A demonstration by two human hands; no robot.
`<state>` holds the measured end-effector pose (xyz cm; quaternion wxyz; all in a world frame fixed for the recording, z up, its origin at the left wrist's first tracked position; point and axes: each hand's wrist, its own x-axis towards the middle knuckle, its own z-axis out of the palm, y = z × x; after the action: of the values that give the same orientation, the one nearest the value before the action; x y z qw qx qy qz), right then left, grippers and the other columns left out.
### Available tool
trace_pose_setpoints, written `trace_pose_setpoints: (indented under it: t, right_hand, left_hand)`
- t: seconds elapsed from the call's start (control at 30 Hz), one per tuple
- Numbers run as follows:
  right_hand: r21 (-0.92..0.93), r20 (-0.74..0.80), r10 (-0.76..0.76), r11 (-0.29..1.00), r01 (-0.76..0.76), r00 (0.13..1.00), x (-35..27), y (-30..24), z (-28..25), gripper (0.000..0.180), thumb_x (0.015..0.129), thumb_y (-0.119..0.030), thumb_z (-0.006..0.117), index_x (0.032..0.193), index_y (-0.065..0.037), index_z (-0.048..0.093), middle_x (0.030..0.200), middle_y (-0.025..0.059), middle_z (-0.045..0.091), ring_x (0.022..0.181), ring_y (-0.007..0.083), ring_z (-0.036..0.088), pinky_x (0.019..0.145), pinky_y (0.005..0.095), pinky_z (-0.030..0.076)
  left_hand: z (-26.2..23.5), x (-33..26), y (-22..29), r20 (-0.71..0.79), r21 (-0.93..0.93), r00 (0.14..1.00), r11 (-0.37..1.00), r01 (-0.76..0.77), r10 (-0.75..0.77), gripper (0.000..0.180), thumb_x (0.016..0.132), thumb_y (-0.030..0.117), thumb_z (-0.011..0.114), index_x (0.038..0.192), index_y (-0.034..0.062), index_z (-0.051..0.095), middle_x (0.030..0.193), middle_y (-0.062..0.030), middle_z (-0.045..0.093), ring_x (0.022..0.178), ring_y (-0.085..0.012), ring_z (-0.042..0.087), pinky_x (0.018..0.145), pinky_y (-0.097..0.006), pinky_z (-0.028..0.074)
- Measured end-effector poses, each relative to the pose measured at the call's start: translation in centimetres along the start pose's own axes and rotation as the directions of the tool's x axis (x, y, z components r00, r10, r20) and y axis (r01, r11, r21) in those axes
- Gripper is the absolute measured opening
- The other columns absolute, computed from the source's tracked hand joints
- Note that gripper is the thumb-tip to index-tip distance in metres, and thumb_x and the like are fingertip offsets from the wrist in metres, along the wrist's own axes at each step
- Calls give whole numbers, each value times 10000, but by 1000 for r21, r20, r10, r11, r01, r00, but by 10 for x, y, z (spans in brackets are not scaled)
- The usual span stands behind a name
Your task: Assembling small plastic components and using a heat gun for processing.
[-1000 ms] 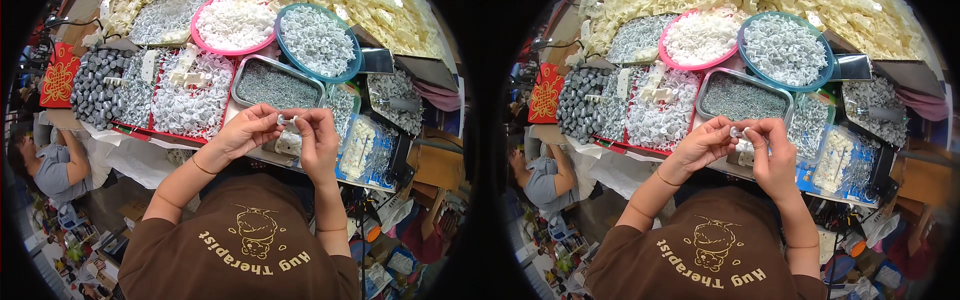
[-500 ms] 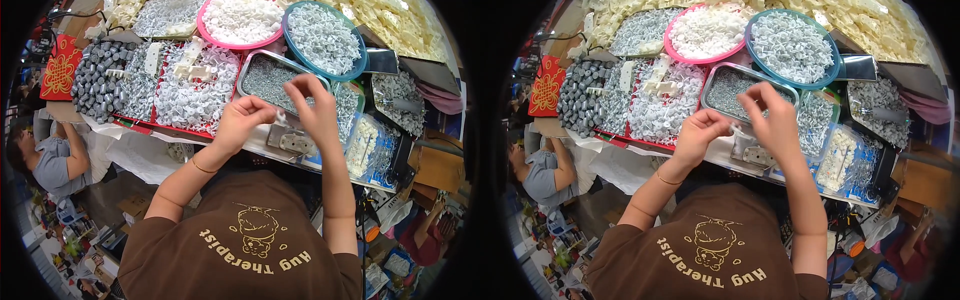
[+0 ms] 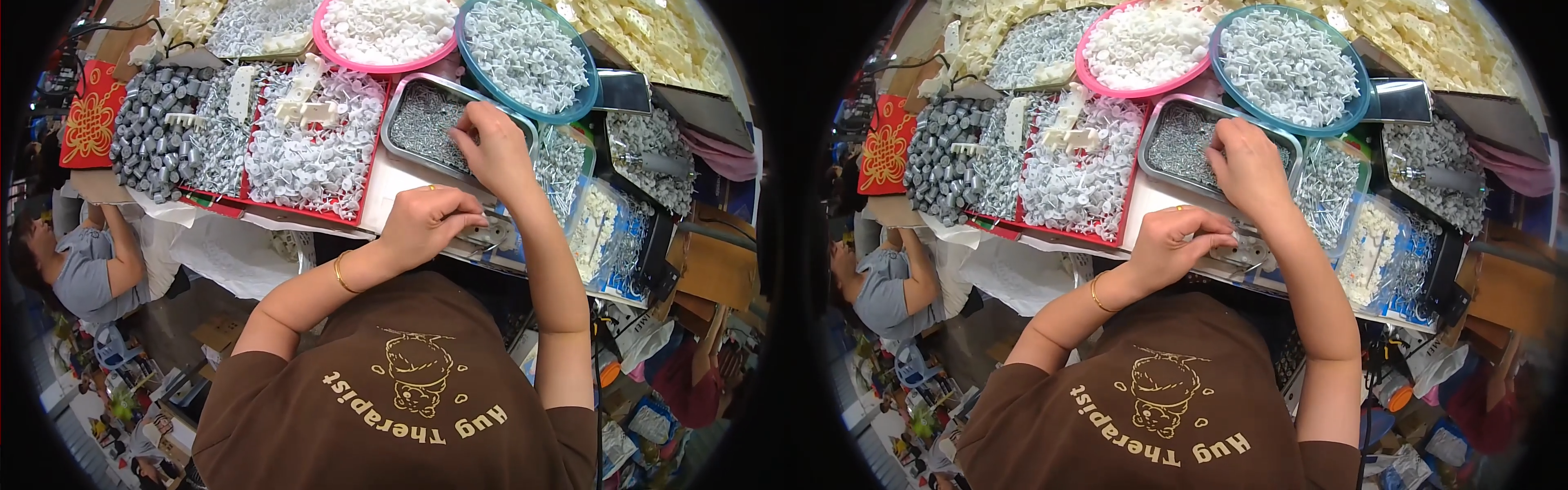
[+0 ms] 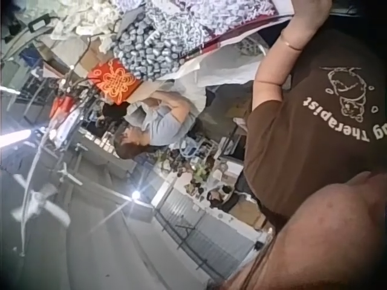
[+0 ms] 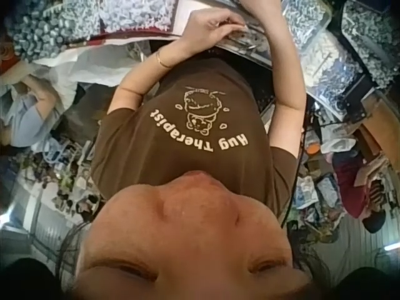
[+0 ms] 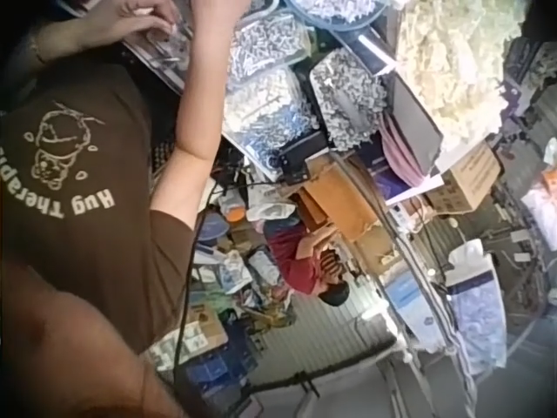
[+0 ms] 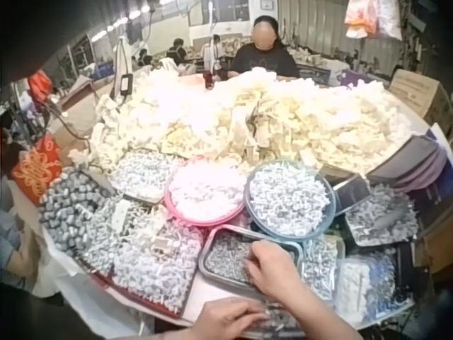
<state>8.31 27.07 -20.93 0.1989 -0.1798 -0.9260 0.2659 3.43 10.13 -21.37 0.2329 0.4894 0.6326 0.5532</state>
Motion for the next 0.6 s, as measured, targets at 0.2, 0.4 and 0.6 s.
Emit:
trace_pose_setpoints:
  t: [0.2,0.4,0.6]
  right_hand:
    - [339,54,269,901,-271,962,-23,-14,-36,128,852,-27,738,899,9,625,828,90,710,750,169,691,712,299,531]
    - [423,-22,237,883,-206,971,-36,-21,-41,144,875,-25,730,1012,6,694,881,68,730,775,103,660,734,255,516]
    - [488,12,379,806,-336,925,-55,-6,-54,108,915,-42,723,1003,8,688,906,19,699,844,87,640,790,234,502]
  left_hand:
    - [-1,-1,-4,94,219,992,971,-97,78,107,796,80,798,860,46,719,842,-85,738,735,-245,712,660,-336,543]
    - [4,5,-1,187,310,970,928,-206,153,156,792,140,796,884,73,688,918,-66,716,859,-259,693,736,-382,535]
    - [-27,18,0,213,275,940,907,-321,268,222,795,162,796,981,82,705,940,-61,710,906,-278,673,824,-410,506]
